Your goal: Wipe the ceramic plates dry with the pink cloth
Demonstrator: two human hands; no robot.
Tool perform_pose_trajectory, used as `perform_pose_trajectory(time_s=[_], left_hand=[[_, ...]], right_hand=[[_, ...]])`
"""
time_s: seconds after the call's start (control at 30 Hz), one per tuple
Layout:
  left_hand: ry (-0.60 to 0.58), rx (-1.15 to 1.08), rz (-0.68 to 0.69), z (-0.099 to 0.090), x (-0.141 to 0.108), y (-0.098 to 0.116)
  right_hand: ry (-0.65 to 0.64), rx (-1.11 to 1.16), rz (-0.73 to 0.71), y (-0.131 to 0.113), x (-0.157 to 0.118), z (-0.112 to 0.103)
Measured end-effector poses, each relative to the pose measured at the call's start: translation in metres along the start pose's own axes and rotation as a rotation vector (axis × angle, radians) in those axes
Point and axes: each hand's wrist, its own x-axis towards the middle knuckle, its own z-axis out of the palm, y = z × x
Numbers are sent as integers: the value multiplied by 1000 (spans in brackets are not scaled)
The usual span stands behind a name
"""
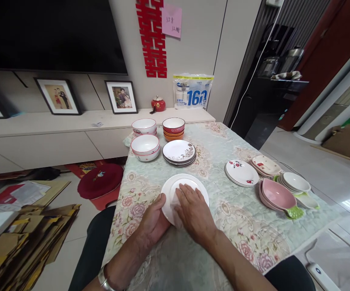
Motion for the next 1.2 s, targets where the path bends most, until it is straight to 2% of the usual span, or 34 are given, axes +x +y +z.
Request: perform_pose_trajectory(time_s=[0.2,0.33,0.47,0.57,0.67,0.8,0.93,1.07,1.2], left_hand=[[-17,19,17,-2,-1,1],[-25,31,17,-4,0,1],[-49,28,31,-3,-1,1],[-63,10,43,-3,-1,0],[-42,7,45,-3,0,-1],[-38,13,61,-3,1,-2],[-14,23,63,-3,0,-3],[19,20,43,-2,0,-2],[50,0,42,0,0,-1]], right_hand=[[8,20,116,21,41,2],[70,76,120,32,48,4],[178,90,174,41,34,12],[212,107,238,48,14,19],[235,101,242,49,-9,24],[274,40,212,37,-35,28],[271,-18,176,14,-45,30],[244,-66,143,-10,-41,29],[152,-61,90,-26,-21,22]])
